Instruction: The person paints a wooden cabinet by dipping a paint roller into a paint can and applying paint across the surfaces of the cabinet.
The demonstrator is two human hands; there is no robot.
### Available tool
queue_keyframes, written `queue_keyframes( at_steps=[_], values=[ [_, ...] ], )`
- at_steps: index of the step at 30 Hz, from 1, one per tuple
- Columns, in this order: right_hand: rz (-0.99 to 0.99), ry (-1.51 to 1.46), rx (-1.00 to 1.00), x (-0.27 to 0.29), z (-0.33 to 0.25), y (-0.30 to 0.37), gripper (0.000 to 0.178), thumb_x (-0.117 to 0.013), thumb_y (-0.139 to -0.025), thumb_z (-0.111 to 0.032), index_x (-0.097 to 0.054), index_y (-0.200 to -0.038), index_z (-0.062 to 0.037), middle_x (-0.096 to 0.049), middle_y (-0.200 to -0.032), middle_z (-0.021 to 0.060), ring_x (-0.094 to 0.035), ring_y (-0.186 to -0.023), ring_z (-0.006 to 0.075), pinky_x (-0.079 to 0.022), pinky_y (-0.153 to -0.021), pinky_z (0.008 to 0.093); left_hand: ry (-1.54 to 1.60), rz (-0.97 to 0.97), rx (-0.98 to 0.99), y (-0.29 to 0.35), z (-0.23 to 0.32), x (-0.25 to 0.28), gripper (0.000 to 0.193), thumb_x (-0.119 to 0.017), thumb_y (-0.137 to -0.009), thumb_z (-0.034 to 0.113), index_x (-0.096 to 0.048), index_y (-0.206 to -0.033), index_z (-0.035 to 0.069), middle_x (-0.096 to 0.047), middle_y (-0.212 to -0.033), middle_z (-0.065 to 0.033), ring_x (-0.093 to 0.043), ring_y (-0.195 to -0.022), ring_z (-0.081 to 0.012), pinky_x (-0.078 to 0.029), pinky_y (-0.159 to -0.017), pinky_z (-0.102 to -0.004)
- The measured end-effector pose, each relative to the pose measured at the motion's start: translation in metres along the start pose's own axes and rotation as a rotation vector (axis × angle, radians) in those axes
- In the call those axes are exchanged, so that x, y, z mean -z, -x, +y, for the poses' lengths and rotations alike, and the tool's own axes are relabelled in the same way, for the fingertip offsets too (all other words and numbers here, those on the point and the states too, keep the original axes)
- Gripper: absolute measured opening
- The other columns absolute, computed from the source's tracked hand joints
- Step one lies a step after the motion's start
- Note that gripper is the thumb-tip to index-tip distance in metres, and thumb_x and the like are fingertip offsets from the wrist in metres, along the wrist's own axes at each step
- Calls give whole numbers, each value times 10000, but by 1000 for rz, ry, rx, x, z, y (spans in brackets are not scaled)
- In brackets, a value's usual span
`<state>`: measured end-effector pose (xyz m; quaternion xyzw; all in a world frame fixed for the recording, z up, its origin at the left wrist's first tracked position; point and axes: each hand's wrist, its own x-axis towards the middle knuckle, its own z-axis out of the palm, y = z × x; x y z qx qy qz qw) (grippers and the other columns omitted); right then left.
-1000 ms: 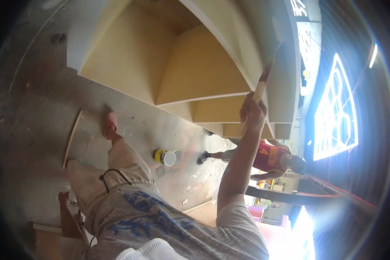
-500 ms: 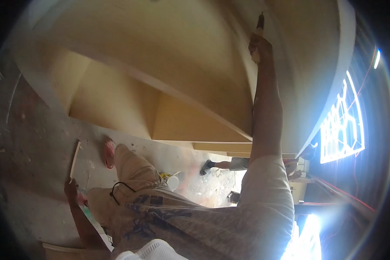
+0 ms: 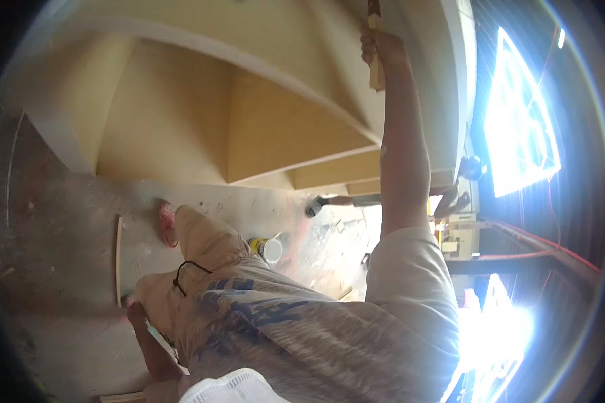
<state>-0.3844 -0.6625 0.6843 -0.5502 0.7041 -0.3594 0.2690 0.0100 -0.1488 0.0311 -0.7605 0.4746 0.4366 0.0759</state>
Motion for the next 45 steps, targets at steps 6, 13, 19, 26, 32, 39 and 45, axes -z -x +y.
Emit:
queue_keyframes(
  at_steps=[6, 13, 19, 26, 32, 39, 45],
  values=[
    [148, 35, -14, -6, 14, 235, 116, -536, -763, -113, -524, -782, 1, -404, -502, -6, -354, -343, 78, -291, -330, 209, 211, -24, -60, -3, -81, 66, 261, -465, -787, 173, -539, -1008, 54, -550, -958, -117, -542, -819, -252, -435, -716, -341],
    [176, -181, -63, -22, 18, 422, 147, -531, -764, -88, -502, -876, 2, -411, -527, -12, -344, -344, 46, -274, -298, 189, -5, 60, -39, -6, -206, 100, 382, -473, -798, 134, -450, -1169, 49, -504, -1104, -127, -504, -939, -287, -398, -796, -342],
    [210, -251, -105, -15, 23, 481, 220, -517, -755, -74, -479, -959, -1, -412, -543, -15, -331, -350, 35, -260, -298, 172, 759, 85, 183, 65, -192, 95, 365, -526, -769, 97, -460, -1111, -10, -541, -991, -130, -534, -816, -203, -430, -663, -320],
    [159, -181, -22, -15, 24, 423, 177, -569, -754, -103, -509, -867, 19, -440, -554, 0, -405, -363, 60, -300, -299, 197, 250, 23, -245, 46, -173, 11, 163, -531, -728, 141, -561, -741, -19, -579, -711, -137, -551, -677, -275, -422, -628, -357],
    [111, -117, 28, -29, 16, 271, 96, -522, -730, -52, -527, -809, 1, -440, -551, 8, -400, -360, 85, -316, -310, 213, 450, 276, -166, 60, -134, -20, 194, -507, -760, 152, -534, -682, -24, -550, -711, -129, -534, -629, -242, -436, -562, -335],
    [-61, -19, 0, -53, -24, 59, 100, -529, -779, -140, -490, -730, -62, -374, -486, -20, -349, -361, 71, -291, -320, 214, 1053, -42, 445, 60, -116, -33, 229, -505, -781, 194, -525, -779, -34, -547, -715, -110, -526, -576, -205, -448, -488, -316],
    [79, 129, 75, -68, -41, -120, 159, -539, -781, -150, -442, -668, -94, -398, -476, -19, -353, -365, 80, -272, -342, 228, 1181, 168, 574, 49, -43, 5, 342, -521, -792, 195, -501, -1050, -28, -550, -931, -132, -546, -709, -197, -457, -563, -295]
  ],
)
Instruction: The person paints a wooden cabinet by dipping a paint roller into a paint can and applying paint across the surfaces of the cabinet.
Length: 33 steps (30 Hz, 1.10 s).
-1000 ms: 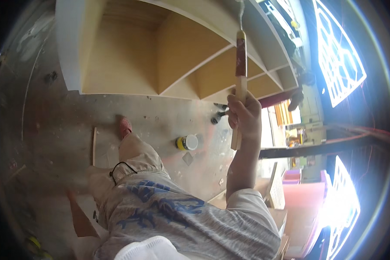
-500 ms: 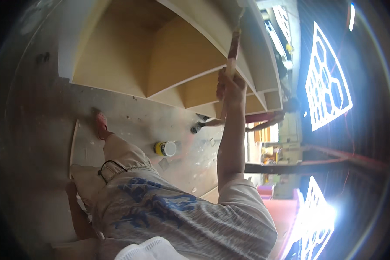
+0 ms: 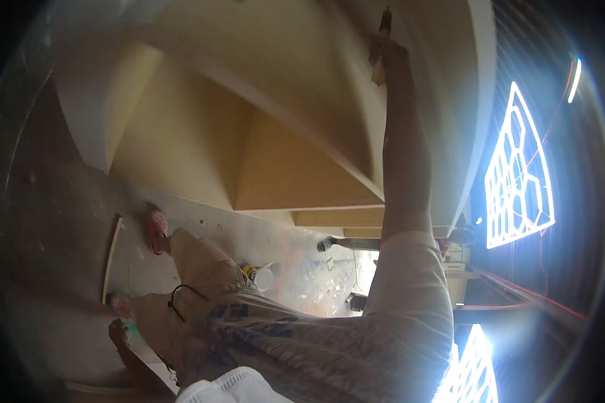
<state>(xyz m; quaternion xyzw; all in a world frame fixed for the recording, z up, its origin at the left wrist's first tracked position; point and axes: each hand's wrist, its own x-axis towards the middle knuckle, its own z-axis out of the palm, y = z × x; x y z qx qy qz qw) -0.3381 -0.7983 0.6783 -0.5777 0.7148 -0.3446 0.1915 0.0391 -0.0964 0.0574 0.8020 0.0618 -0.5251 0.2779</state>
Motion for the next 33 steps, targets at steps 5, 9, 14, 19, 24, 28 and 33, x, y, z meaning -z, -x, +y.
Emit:
queue_keyframes(
  at_steps=[5, 9, 14, 19, 24, 28, 33],
  values=[
    [-62, -149, -34, -18, 1, -69, 183, -554, -786, -180, -482, -650, -81, -431, -517, -12, -398, -437, 87, -311, -408, 229, 56, -69, -39, 16, 47, -25, 381, -551, -781, 141, -463, -1114, -23, -514, -1040, -121, -550, -758, -185, -466, -622, -281],
    [-47, 55, 18, -20, -7, -17, 152, -550, -782, -181, -518, -705, -54, -458, -558, 0, -419, -479, 96, -341, -420, 241, -149, -145, -232, -2, 51, -30, 303, -586, -731, 87, -514, -1000, -32, -541, -938, -113, -553, -751, -194, -482, -598, -307],
    [95, 351, 38, 12, -24, 110, 247, -413, -851, -190, -588, -913, -26, -540, -697, 49, -478, -580, 120, -398, -456, 294, -821, -426, -133, -26, 80, -12, 220, -532, -793, 207, -560, -892, 13, -548, -752, -63, -526, -641, -171, -420, -501, -314],
    [-27, 109, 27, 47, -8, 285, 174, -566, -759, -207, -575, -796, -38, -540, -634, 43, -506, -535, 139, -420, -478, 284, -348, -266, 78, -7, 111, 40, 281, -518, -798, 160, -520, -1054, 43, -572, -972, -89, -566, -841, -213, -459, -657, -352],
    [-35, -287, -78, 72, -5, 465, 210, -627, -728, -183, -523, -744, -1, -469, -526, 14, -451, -411, 88, -365, -364, 231, -430, -350, -237, 40, 143, 86, 320, -535, -789, 228, -513, -1038, 27, -560, -912, -85, -553, -798, -196, -452, -654, -320],
    [-22, -398, -157, 87, -10, 554, 272, -640, -700, -213, -510, -761, 18, -464, -551, 25, -469, -437, 102, -381, -377, 256, -887, -323, -523, 146, 195, 49, 451, -548, -778, 274, -451, -1141, 26, -533, -1010, -112, -518, -911, -211, -416, -769, -330],
    [-32, -449, -134, 90, 0, 611, 267, -635, -736, -207, -506, -867, -13, -450, -569, -9, -436, -445, 62, -345, -372, 213, -613, -1019, -869, 328, 261, -31, 436, -516, -823, 152, -369, -1194, -23, -489, -1089, -141, -505, -956, -190, -413, -811, -276]
  ],
)
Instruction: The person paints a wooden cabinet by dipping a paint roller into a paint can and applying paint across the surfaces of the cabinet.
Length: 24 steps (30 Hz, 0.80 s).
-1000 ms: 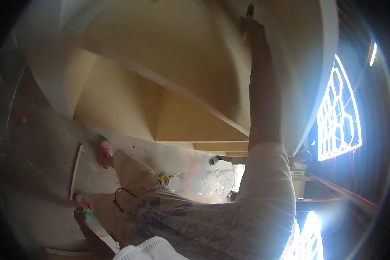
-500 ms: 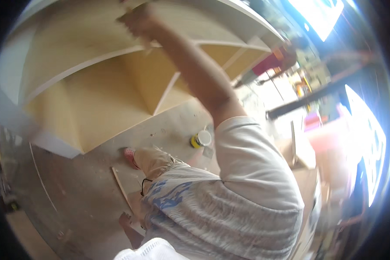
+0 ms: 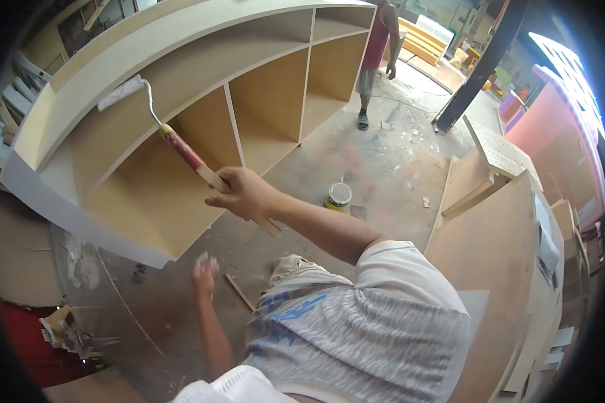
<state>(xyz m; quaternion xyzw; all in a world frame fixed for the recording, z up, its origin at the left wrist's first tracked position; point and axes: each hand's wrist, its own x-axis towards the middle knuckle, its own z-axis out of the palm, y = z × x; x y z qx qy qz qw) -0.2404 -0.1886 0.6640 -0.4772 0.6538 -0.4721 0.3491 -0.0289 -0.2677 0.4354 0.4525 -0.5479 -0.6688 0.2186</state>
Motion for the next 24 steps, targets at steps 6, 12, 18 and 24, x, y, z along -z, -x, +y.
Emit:
queue_keyframes(
  at_steps=[6, 12, 18, 24],
  values=[
    [39, -122, 91, -13, 38, 26, 279, -630, -742, -207, -500, -895, -13, -448, -574, -15, -422, -445, 61, -341, -382, 211, 629, -263, -305, -8, 179, -73, 412, -425, -862, 361, -413, -1116, 37, -524, -885, -84, -536, -796, -180, -428, -701, -297],
    [56, 53, 75, -3, 71, 23, 359, -599, -760, -212, -468, -1024, -8, -482, -623, 42, -473, -500, 112, -400, -438, 266, 677, -247, -267, -44, 229, -115, 224, -440, -864, 224, -448, -1034, 79, -458, -677, -36, -456, -558, -145, -418, -558, -307],
    [-227, -214, -258, 41, 95, 18, 407, -560, -779, -299, -409, -1027, -14, -538, -652, 101, -533, -556, 175, -425, -524, 302, 712, -185, -283, -96, 222, -136, 179, -440, -865, 219, -467, -994, 97, -452, -691, -24, -443, -561, -121, -392, -524, -261],
    [-212, -71, -199, 64, 113, 17, 327, -561, -781, -323, -458, -857, -22, -564, -716, 138, -563, -716, 237, -422, -634, 333, 814, -129, -278, -123, 232, -143, 131, -454, -863, 240, -465, -875, 110, -385, -588, 29, -373, -474, -60, -332, -430, -193]
  ],
)
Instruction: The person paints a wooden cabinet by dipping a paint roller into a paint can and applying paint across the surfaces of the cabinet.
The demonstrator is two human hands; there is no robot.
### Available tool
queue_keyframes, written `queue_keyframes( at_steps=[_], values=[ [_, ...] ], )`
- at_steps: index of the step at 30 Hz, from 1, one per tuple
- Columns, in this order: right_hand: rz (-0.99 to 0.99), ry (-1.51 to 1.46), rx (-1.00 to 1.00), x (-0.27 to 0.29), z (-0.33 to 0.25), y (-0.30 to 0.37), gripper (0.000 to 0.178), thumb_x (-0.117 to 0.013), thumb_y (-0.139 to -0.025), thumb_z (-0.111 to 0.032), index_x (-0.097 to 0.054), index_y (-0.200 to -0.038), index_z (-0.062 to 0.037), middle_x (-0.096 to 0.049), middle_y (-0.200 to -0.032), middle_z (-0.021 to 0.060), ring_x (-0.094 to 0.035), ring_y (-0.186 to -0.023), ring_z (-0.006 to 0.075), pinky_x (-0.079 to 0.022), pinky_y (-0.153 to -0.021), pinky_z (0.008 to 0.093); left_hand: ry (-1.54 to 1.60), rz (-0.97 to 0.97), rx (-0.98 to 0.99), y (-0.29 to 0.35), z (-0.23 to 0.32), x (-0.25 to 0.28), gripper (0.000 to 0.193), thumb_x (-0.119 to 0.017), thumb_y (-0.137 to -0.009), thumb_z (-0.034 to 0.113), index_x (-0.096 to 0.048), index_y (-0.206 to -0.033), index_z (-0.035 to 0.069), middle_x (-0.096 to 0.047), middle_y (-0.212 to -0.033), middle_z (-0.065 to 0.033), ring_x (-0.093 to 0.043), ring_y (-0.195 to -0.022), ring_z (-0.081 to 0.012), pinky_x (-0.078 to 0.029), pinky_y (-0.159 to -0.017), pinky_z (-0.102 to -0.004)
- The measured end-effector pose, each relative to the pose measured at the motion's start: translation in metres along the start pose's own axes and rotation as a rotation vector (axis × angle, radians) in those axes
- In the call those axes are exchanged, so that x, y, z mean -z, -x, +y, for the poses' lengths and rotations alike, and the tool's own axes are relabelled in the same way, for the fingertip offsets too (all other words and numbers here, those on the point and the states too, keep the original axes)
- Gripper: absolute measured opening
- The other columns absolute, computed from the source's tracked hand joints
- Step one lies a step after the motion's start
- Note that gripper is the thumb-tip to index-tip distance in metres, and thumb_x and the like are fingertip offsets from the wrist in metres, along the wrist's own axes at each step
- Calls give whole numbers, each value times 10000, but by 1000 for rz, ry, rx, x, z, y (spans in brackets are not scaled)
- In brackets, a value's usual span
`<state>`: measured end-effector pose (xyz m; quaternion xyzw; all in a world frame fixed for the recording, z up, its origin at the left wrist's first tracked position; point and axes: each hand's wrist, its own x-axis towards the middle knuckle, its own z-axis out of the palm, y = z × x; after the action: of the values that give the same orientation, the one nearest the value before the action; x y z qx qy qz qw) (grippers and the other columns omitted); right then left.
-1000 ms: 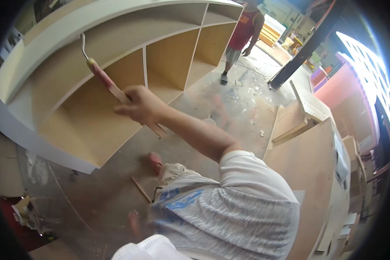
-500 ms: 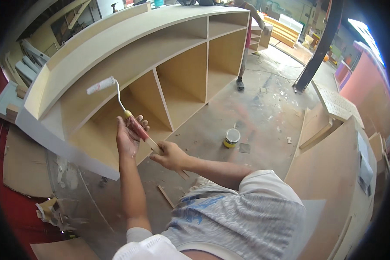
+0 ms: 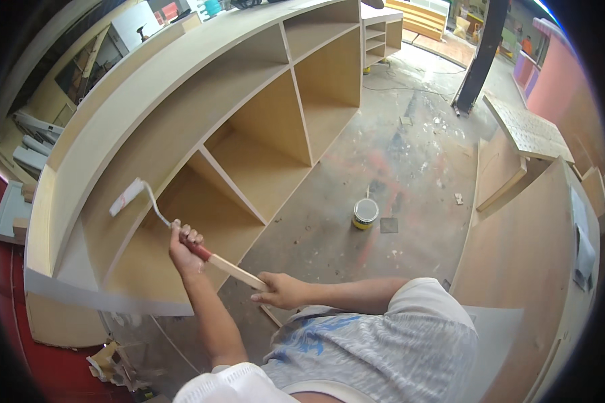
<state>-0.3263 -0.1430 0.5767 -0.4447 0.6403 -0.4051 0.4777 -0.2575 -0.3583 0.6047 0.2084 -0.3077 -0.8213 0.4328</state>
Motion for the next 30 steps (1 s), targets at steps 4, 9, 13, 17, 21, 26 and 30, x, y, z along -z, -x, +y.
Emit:
queue_keyframes(
  at_steps=[4, 9, 13, 17, 21, 26, 30],
  values=[
    [15, -55, 41, 2, 17, -9, 337, -554, -783, -326, -447, -863, -16, -566, -756, 165, -563, -743, 266, -422, -638, 344, 3, 37, -2, -9, 0, -1, 117, -467, -856, 212, -452, -775, 129, -366, -562, 42, -349, -437, -53, -316, -386, -184],
    [38, 103, 52, -29, 28, -20, 302, -542, -795, -270, -426, -902, -13, -555, -751, 200, -547, -747, 349, -417, -643, 379, -63, -15, 117, -7, -3, 3, 130, -478, -851, 214, -449, -746, 141, -351, -545, 57, -341, -428, -35, -305, -385, -182],
    [63, 119, -13, -57, 28, -20, 320, -545, -774, -265, -406, -888, -1, -544, -754, 237, -535, -748, 392, -410, -640, 412, -109, -10, 177, 0, 0, 12, 175, -511, -834, 224, -424, -705, 145, -359, -545, 56, -339, -426, -37, -295, -386, -185],
    [157, 43, 7, -75, 17, -25, 280, -569, -771, -240, -448, -880, -12, -551, -680, 176, -559, -635, 271, -423, -573, 358, -117, 9, 176, 0, 11, 28, 149, -505, -837, 216, -425, -730, 149, -357, -549, 58, -335, -426, -39, -287, -391, -188],
    [280, 49, 52, -88, -5, -45, 242, -603, -738, -218, -487, -822, -22, -536, -617, 143, -523, -558, 184, -415, -520, 335, -23, -93, 214, 0, 30, 44, 116, -506, -822, 155, -411, -756, 162, -334, -555, 65, -326, -446, -26, -280, -402, -175],
    [334, 34, 32, -102, -26, -81, 250, -604, -706, -175, -462, -808, 4, -535, -638, 230, -557, -606, 370, -427, -525, 395, -95, -65, 304, 15, 39, 49, 138, -512, -808, 120, -378, -822, 152, -351, -568, 40, -361, -452, -62, -343, -426, -230],
    [280, -139, 91, -108, -25, -112, 270, -598, -704, -179, -440, -835, -3, -527, -606, 222, -546, -590, 385, -423, -513, 416, -354, 63, 226, 4, 43, 60, 89, -499, -822, 186, -421, -818, 144, -364, -573, 44, -374, -468, -57, -331, -430, -207]
  ],
)
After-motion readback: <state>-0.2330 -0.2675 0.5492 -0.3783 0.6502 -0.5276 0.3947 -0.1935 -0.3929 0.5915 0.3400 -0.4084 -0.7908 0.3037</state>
